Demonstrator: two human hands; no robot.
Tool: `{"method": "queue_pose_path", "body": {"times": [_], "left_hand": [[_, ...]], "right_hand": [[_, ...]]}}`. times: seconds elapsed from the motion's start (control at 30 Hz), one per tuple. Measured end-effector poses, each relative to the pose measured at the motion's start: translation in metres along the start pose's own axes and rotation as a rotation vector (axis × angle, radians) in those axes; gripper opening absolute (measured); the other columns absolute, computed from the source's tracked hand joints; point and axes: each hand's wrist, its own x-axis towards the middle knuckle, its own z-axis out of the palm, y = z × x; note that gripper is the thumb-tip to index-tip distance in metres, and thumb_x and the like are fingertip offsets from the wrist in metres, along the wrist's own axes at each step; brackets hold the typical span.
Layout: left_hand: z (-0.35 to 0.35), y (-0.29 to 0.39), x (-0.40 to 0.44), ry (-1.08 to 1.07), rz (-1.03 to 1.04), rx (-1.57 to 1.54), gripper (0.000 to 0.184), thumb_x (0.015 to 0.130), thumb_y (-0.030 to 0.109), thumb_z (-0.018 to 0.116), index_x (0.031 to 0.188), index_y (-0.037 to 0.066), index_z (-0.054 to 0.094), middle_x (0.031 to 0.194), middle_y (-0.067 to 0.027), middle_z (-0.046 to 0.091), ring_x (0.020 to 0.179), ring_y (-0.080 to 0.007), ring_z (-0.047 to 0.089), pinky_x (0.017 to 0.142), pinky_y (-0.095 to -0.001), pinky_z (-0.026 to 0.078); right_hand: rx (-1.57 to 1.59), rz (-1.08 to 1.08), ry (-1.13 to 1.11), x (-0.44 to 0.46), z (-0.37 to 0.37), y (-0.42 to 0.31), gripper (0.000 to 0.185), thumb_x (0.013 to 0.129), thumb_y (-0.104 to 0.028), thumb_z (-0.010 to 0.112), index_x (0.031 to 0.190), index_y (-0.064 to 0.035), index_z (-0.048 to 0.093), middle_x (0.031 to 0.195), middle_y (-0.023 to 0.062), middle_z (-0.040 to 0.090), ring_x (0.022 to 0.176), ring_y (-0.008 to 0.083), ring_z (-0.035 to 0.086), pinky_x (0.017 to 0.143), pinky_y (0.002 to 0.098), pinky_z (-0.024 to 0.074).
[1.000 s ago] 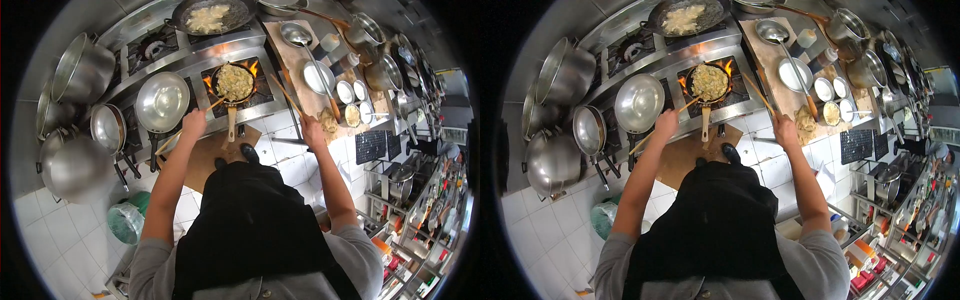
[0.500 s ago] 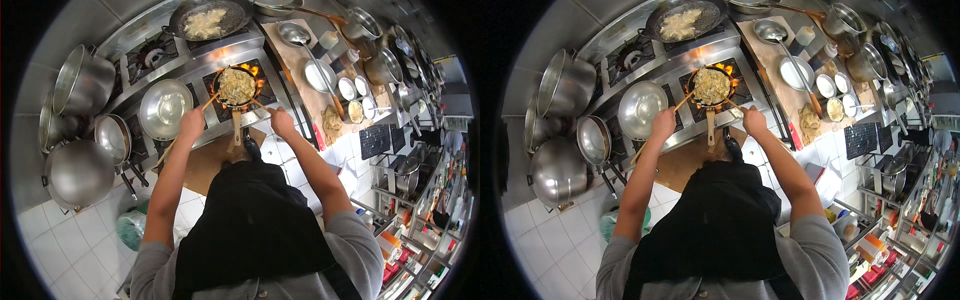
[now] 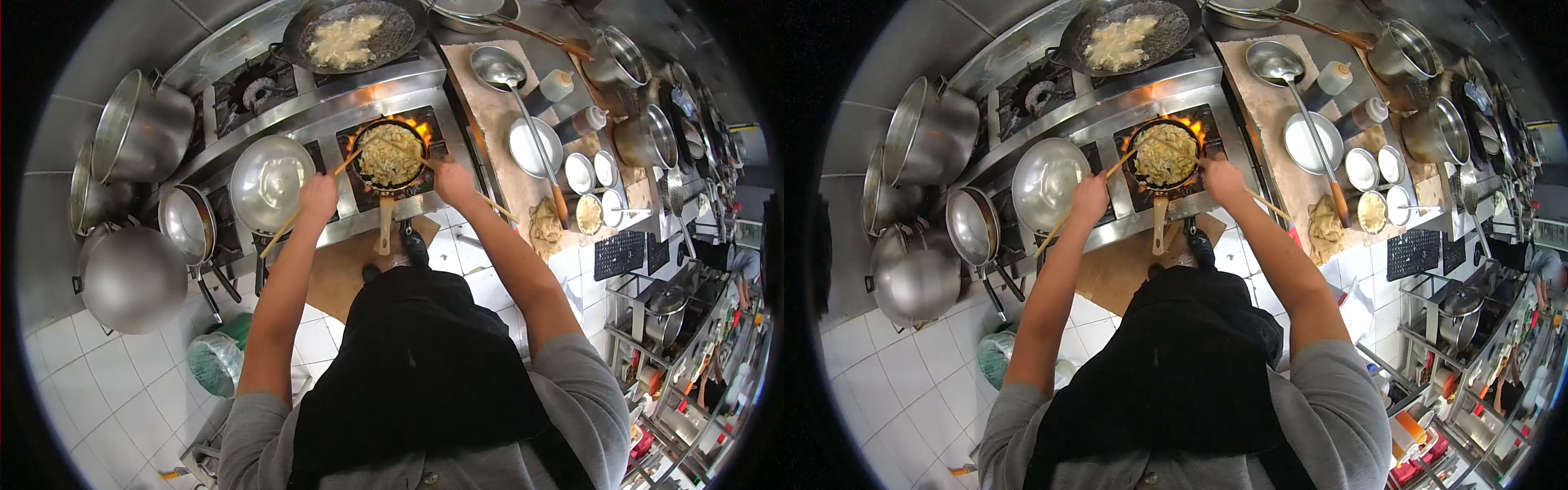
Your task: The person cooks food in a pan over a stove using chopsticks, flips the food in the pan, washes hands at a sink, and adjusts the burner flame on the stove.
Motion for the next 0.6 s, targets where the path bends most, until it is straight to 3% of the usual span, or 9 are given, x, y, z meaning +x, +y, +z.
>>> {"method": "queue_pose_path", "body": {"times": [0.13, 0.2, 0.33, 0.5, 0.6], "left_hand": [[0.008, -0.008, -0.019, -0.025, -0.015, -0.003, 0.026, 0.091, 0.011, 0.052, 0.111, 0.005, 0.066, 0.089, -0.0223, 0.067, 0.082, -0.0411, 0.067, 0.072, -0.0509, 0.054], [-0.002, -0.005, -0.027, 0.010, -0.037, -0.075, 0.023, 0.087, 0.009, 0.052, 0.104, 0.003, 0.067, 0.084, -0.0218, 0.067, 0.079, -0.0407, 0.067, 0.070, -0.0501, 0.054], [-0.018, 0.010, -0.025, 0.052, -0.019, -0.093, 0.023, 0.088, 0.010, 0.051, 0.104, 0.003, 0.067, 0.085, -0.0223, 0.067, 0.079, -0.0406, 0.067, 0.069, -0.0503, 0.054], [0.011, -0.005, -0.014, 0.022, -0.006, -0.029, 0.026, 0.090, 0.011, 0.051, 0.108, 0.002, 0.067, 0.085, -0.0219, 0.067, 0.076, -0.0399, 0.067, 0.068, -0.0493, 0.054], [-0.003, -0.011, -0.042, 0.128, 0.007, -0.175, 0.029, 0.093, 0.015, 0.051, 0.114, 0.003, 0.067, 0.084, -0.0234, 0.066, 0.078, -0.0413, 0.066, 0.068, -0.0510, 0.053]], "right_hand": [[-0.017, -0.018, -0.106, -0.018, -0.023, 0.006, 0.032, 0.091, -0.012, 0.050, 0.116, -0.0160, 0.069, 0.103, 0.0197, 0.063, 0.086, 0.0394, 0.067, 0.075, 0.0489, 0.0560], [0.012, -0.004, -0.050, -0.013, -0.046, 0.007, 0.033, 0.088, -0.011, 0.053, 0.117, -0.0157, 0.068, 0.101, 0.0190, 0.064, 0.087, 0.0384, 0.067, 0.076, 0.0481, 0.0558], [0.033, 0.011, 0.039, 0.006, -0.033, 0.014, 0.034, 0.087, -0.010, 0.052, 0.117, -0.0157, 0.068, 0.097, 0.0187, 0.064, 0.089, 0.0378, 0.067, 0.077, 0.0482, 0.0554], [-0.047, 0.020, -0.034, -0.002, -0.015, 0.022, 0.031, 0.090, -0.012, 0.051, 0.114, -0.0166, 0.070, 0.096, 0.0192, 0.063, 0.086, 0.0390, 0.067, 0.075, 0.0490, 0.0553], [0.001, 0.025, -0.033, -0.022, -0.035, 0.020, 0.034, 0.088, -0.010, 0.051, 0.116, -0.0180, 0.069, 0.100, 0.0185, 0.063, 0.087, 0.0370, 0.067, 0.076, 0.0484, 0.0552]]}}
